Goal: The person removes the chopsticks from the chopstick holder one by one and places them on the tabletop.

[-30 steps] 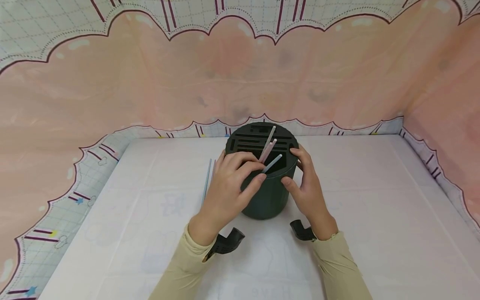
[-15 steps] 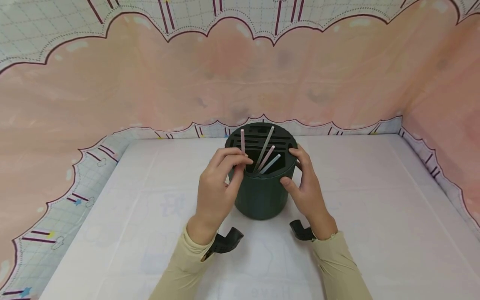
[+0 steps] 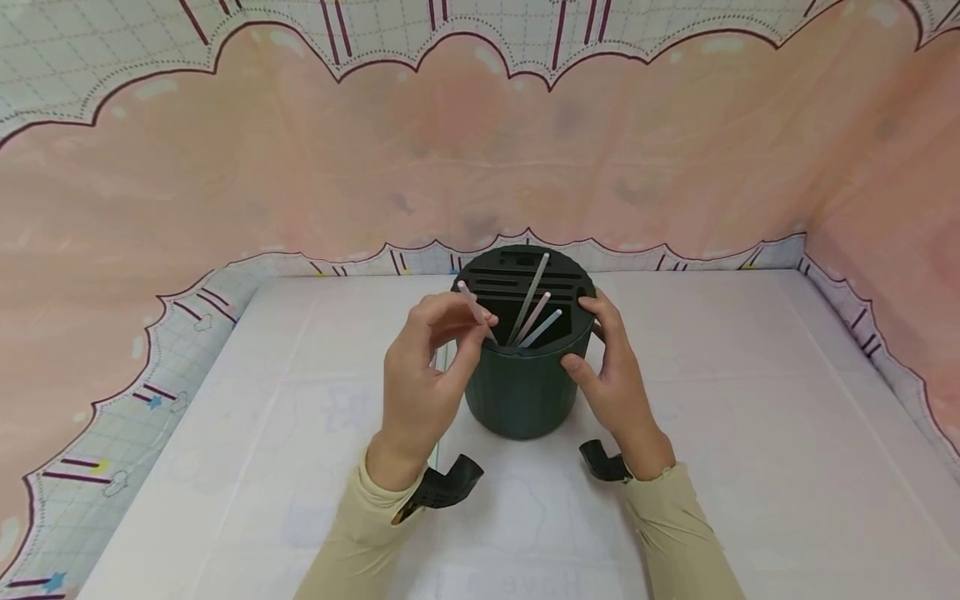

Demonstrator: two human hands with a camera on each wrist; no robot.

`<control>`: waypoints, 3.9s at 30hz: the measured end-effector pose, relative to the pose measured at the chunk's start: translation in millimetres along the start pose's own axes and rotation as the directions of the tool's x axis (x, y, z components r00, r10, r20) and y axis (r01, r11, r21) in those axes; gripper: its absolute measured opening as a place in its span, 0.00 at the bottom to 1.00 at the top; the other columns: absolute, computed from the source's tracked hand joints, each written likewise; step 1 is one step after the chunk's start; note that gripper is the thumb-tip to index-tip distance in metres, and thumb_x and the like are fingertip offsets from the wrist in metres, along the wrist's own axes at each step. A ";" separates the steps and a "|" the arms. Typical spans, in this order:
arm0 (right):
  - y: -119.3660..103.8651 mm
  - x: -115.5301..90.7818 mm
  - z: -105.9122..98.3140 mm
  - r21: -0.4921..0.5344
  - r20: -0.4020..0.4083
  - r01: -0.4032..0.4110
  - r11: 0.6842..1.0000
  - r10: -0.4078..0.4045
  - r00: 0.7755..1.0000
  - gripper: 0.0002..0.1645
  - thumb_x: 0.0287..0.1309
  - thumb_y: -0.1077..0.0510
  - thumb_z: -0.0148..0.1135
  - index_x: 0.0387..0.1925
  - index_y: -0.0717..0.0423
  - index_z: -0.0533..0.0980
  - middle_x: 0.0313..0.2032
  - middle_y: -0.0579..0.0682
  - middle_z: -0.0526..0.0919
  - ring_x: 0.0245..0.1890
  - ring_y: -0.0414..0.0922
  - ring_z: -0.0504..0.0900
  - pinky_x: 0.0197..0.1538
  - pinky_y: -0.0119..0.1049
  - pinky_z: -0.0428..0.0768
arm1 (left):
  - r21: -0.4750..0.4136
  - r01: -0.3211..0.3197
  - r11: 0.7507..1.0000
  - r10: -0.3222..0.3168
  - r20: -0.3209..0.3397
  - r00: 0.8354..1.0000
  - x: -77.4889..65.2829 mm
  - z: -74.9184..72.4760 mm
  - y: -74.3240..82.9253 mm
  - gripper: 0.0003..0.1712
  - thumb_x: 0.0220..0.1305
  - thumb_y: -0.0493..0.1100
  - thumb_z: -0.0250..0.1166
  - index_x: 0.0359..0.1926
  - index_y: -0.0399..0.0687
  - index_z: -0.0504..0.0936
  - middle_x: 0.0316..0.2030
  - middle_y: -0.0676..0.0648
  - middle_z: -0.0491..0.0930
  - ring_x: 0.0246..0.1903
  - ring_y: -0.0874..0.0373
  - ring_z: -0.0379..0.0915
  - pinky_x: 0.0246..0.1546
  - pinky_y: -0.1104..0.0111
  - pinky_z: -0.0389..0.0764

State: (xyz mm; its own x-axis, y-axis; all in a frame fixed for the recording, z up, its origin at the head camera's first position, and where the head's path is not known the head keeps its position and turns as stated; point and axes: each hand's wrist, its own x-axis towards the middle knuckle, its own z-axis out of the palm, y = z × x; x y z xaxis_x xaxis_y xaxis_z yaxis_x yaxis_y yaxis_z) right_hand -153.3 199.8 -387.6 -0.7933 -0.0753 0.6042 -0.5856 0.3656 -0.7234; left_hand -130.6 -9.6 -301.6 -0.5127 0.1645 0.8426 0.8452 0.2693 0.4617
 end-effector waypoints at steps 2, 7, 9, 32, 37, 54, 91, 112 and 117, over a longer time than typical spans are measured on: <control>-0.4 -0.3 -0.1 0.007 -0.001 -0.002 1.000 0.002 1.000 0.43 0.53 0.34 0.51 0.63 0.54 0.54 0.63 0.49 0.58 0.61 0.47 0.59 0.60 0.53 0.56 | -0.020 -0.033 0.999 0.033 -0.013 0.999 1.6 -1.0 2.8 0.13 0.57 0.30 0.57 0.45 0.37 0.71 0.38 0.44 0.74 0.41 0.58 0.73 0.42 0.71 0.75; -0.8 -0.5 -0.3 0.006 -0.002 -0.004 1.000 0.004 1.000 0.43 0.53 0.35 0.51 0.63 0.54 0.54 0.63 0.48 0.59 0.61 0.45 0.59 0.60 0.52 0.57 | -0.117 -0.056 0.992 0.049 -0.056 0.997 5.5 -7.5 10.7 0.07 0.57 0.29 0.57 0.38 0.34 0.73 0.39 0.42 0.74 0.40 0.56 0.74 0.41 0.68 0.76; -0.9 -0.4 -0.4 0.001 -0.001 -0.005 1.000 0.005 1.000 0.43 0.53 0.35 0.51 0.63 0.54 0.54 0.63 0.48 0.59 0.61 0.45 0.59 0.60 0.52 0.57 | -0.155 -0.028 0.987 0.017 -0.073 0.997 5.7 -11.4 12.9 0.07 0.57 0.28 0.56 0.39 0.34 0.72 0.39 0.41 0.74 0.39 0.55 0.75 0.41 0.66 0.76; 1.4 0.0 -0.8 -0.006 -0.006 0.003 1.000 -0.003 1.000 0.44 0.53 0.34 0.51 0.63 0.55 0.54 0.62 0.50 0.60 0.61 0.45 0.59 0.62 0.41 0.57 | -0.471 -0.038 0.881 -0.154 -0.362 0.919 15.3 -51.7 20.4 0.13 0.59 0.28 0.52 0.45 0.24 0.63 0.34 0.35 0.70 0.30 0.45 0.75 0.34 0.53 0.77; 1.2 0.0 -1.0 -0.005 -0.004 -0.001 1.000 0.001 1.000 0.45 0.52 0.34 0.51 0.64 0.54 0.54 0.62 0.48 0.59 0.61 0.45 0.59 0.62 0.38 0.57 | -0.461 -0.043 0.886 -0.152 -0.378 0.913 17.5 -57.2 24.1 0.13 0.59 0.28 0.52 0.45 0.25 0.64 0.33 0.35 0.70 0.30 0.44 0.75 0.33 0.52 0.77; 0.2 -0.7 -1.3 0.009 -0.003 -0.013 1.000 0.013 1.000 0.44 0.53 0.35 0.52 0.63 0.55 0.54 0.62 0.50 0.60 0.61 0.45 0.58 0.62 0.40 0.56 | -0.413 -0.068 0.908 -0.129 -0.431 0.893 15.9 -66.7 32.9 0.15 0.58 0.28 0.53 0.46 0.25 0.66 0.31 0.35 0.71 0.27 0.45 0.75 0.32 0.57 0.78; -4.3 -1.4 0.7 0.008 -0.011 0.010 1.000 -0.010 1.000 0.43 0.54 0.36 0.52 0.63 0.56 0.54 0.62 0.50 0.60 0.60 0.45 0.60 0.61 0.31 0.57 | 0.418 0.524 0.742 -0.562 -0.036 0.826 -13.2 -78.4 -78.4 0.21 0.59 0.38 0.57 0.55 0.46 0.71 0.35 0.49 0.78 0.30 0.58 0.77 0.25 0.65 0.74; -7.7 -2.1 0.2 0.015 -0.002 -0.019 1.000 0.019 1.000 0.42 0.54 0.37 0.52 0.63 0.54 0.54 0.62 0.51 0.59 0.60 0.44 0.60 0.61 0.35 0.57 | 0.526 0.642 0.558 -0.779 0.065 0.624 -41.6 -72.9 -123.1 0.22 0.59 0.41 0.55 0.56 0.47 0.70 0.35 0.49 0.78 0.23 0.57 0.70 0.22 0.68 0.67; -6.3 -2.4 0.3 0.017 -0.004 -0.019 1.000 0.019 1.000 0.42 0.54 0.37 0.52 0.63 0.54 0.54 0.61 0.51 0.60 0.60 0.45 0.60 0.61 0.35 0.57 | 0.534 0.675 0.509 -0.824 0.077 0.561 -50.6 -69.4 -133.8 0.22 0.59 0.42 0.56 0.56 0.49 0.71 0.34 0.50 0.77 0.20 0.59 0.70 0.21 0.68 0.66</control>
State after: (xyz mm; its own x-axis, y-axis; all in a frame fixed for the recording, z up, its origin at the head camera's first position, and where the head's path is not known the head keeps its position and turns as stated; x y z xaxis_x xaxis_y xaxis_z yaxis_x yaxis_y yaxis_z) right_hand -147.8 197.4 -384.6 -0.8035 -0.0642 0.5918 -0.5733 0.3511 -0.7403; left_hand -207.3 -119.7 -386.8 -0.9958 -0.0571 0.0708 0.0034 0.7548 0.6560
